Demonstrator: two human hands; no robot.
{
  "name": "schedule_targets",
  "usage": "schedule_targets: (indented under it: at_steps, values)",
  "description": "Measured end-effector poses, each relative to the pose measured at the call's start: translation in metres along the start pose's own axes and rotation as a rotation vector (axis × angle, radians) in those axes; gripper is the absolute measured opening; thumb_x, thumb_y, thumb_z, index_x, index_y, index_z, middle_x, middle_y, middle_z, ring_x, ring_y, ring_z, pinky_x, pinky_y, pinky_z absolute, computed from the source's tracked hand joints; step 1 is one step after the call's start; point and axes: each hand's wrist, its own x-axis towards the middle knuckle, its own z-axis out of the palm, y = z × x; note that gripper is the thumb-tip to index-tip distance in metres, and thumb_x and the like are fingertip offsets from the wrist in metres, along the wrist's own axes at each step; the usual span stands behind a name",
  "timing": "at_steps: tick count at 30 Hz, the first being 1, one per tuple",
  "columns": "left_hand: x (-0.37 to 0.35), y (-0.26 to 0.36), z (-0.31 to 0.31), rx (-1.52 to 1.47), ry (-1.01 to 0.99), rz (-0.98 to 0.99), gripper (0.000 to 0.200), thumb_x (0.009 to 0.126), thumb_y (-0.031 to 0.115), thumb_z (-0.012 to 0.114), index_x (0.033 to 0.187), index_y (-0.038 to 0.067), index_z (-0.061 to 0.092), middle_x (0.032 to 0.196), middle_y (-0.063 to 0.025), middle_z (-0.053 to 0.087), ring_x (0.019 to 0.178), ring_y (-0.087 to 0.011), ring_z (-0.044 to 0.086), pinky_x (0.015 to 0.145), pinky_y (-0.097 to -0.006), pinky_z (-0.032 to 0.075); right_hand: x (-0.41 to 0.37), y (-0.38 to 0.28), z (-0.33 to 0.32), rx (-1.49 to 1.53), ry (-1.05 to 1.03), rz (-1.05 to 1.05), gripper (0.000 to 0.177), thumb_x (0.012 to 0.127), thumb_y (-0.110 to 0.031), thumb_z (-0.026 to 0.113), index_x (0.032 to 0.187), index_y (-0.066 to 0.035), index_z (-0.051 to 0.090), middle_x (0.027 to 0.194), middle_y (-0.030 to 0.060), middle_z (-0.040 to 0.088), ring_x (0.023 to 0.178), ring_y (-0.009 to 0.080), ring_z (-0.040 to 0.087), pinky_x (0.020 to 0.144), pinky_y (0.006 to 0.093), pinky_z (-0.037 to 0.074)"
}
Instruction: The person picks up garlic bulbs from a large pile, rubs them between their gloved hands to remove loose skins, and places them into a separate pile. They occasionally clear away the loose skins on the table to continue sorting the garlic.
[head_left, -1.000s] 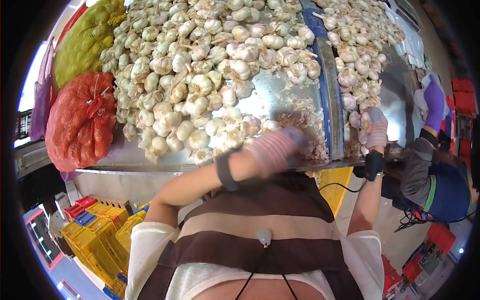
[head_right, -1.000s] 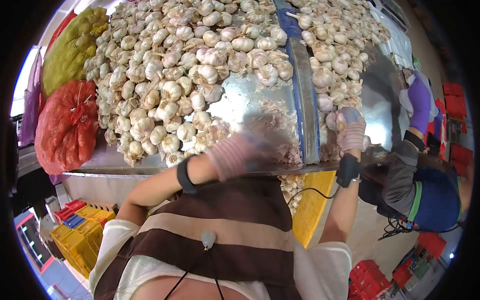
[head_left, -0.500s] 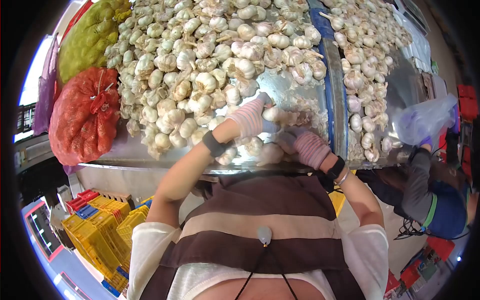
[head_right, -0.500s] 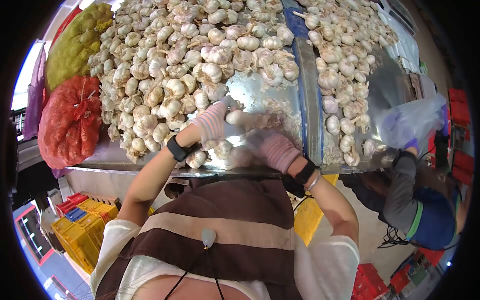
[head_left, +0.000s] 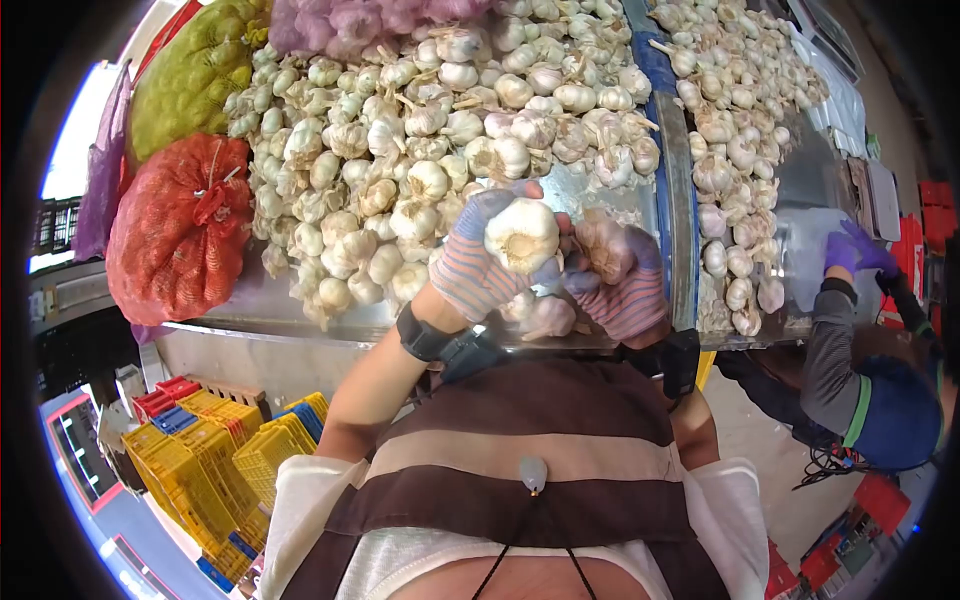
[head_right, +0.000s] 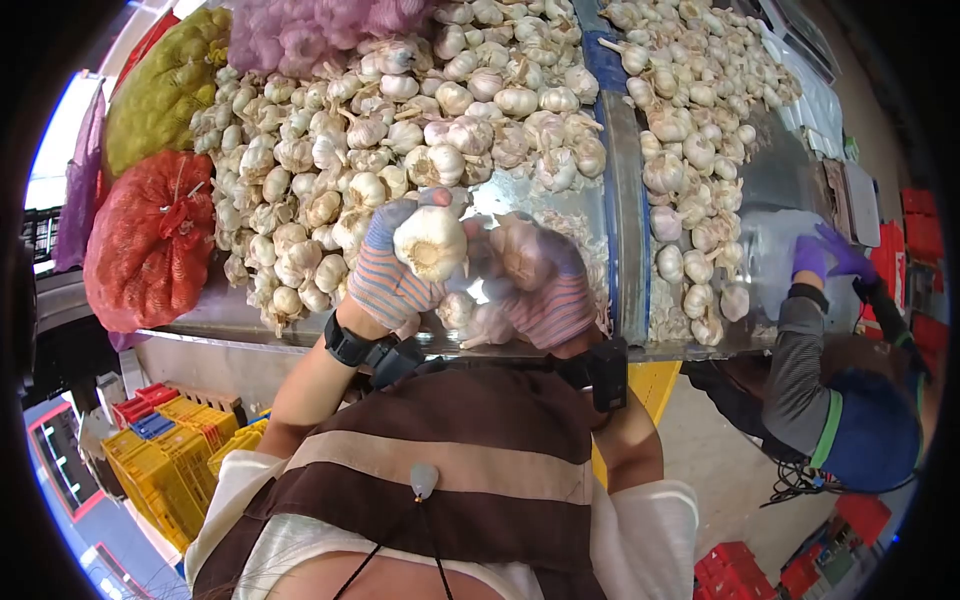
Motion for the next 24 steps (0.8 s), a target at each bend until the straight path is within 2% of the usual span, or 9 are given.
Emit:
schedule_targets:
  at_steps: [2,6,11,14,16,18,20,22,24]
  values:
    - [-0.006,0.000,0.010,-0.006,-0.045,-0.014,0.036,0.087,0.038,0.054,0.107,0.009,0.053,0.097,-0.0183,0.062,0.083,-0.0290,0.062,0.069,-0.0382,0.053,-0.002,0.004,0.008,0.019,0.078,-0.039,0.040,0.077,-0.027,0.063,0.108,-0.005,0.050,0.118,0.0192,0.050,0.091,0.0236,0.055,0.078,0.0308,0.052]
    - [-0.009,-0.004,0.014,-0.024,0.031,0.018,0.030,0.087,0.033,0.054,0.103,0.007,0.054,0.092,-0.0163,0.062,0.080,-0.0273,0.062,0.068,-0.0381,0.051,0.001,0.005,0.005,0.053,0.036,0.000,0.037,0.078,-0.026,0.063,0.106,-0.007,0.051,0.111,0.0179,0.053,0.084,0.0226,0.054,0.073,0.0304,0.051]
    - [-0.005,-0.009,0.004,0.017,0.043,0.058,0.026,0.089,0.032,0.049,0.095,0.007,0.055,0.092,-0.0164,0.059,0.081,-0.0294,0.060,0.067,-0.0378,0.053,-0.001,0.006,0.011,-0.169,0.094,-0.094,0.026,0.079,-0.026,0.062,0.097,-0.009,0.055,0.085,0.0124,0.055,0.073,0.0207,0.052,0.065,0.0282,0.049]
    - [-0.006,-0.014,0.004,0.054,0.017,0.086,0.019,0.088,0.023,0.053,0.097,0.007,0.055,0.090,-0.0139,0.060,0.082,-0.0261,0.061,0.067,-0.0366,0.053,-0.001,0.005,0.008,-0.308,0.148,-0.154,0.020,0.080,-0.025,0.061,0.093,-0.010,0.056,0.082,0.0105,0.055,0.072,0.0194,0.052,0.063,0.0276,0.049]
    - [-0.011,-0.018,0.010,1.140,0.154,0.405,0.017,0.083,0.008,0.059,0.099,0.007,0.055,0.088,-0.0121,0.061,0.082,-0.0230,0.061,0.068,-0.0350,0.054,-0.003,0.003,0.009,-0.328,0.150,-0.132,0.020,0.080,-0.024,0.060,0.093,-0.009,0.056,0.083,0.0096,0.056,0.073,0.0185,0.053,0.064,0.0278,0.049]
    - [-0.010,-0.017,0.004,1.228,0.187,0.409,0.021,0.080,0.003,0.060,0.100,0.006,0.055,0.088,-0.0102,0.061,0.083,-0.0206,0.061,0.069,-0.0328,0.053,-0.004,0.000,0.004,-0.349,0.151,-0.110,0.019,0.081,-0.024,0.060,0.093,-0.009,0.056,0.083,0.0086,0.056,0.074,0.0176,0.054,0.065,0.0279,0.049]
    - [-0.011,-0.016,0.007,1.317,0.224,0.412,0.025,0.078,-0.001,0.062,0.101,0.005,0.054,0.088,-0.0084,0.061,0.083,-0.0181,0.061,0.070,-0.0306,0.052,-0.004,0.001,-0.010,-0.350,0.243,-0.136,0.019,0.082,-0.022,0.058,0.093,-0.007,0.056,0.084,0.0065,0.057,0.079,0.0159,0.055,0.067,0.0285,0.049]
    - [-0.013,-0.014,0.029,1.775,0.167,0.552,0.025,0.078,0.003,0.065,0.101,0.004,0.054,0.089,-0.0061,0.061,0.082,-0.0153,0.061,0.071,-0.0270,0.051,-0.003,0.003,-0.001,-0.305,0.251,-0.149,0.018,0.083,-0.021,0.057,0.093,-0.007,0.056,0.086,0.0056,0.057,0.081,0.0158,0.055,0.068,0.0288,0.049]
    - [-0.005,-0.014,0.003,1.725,0.127,0.564,0.027,0.077,0.005,0.066,0.101,0.004,0.054,0.089,-0.0052,0.062,0.081,-0.0148,0.061,0.071,-0.0263,0.050,-0.003,0.005,0.017,-0.262,0.260,-0.165,0.017,0.084,-0.020,0.056,0.093,-0.006,0.055,0.087,0.0047,0.057,0.082,0.0156,0.055,0.068,0.0291,0.049]
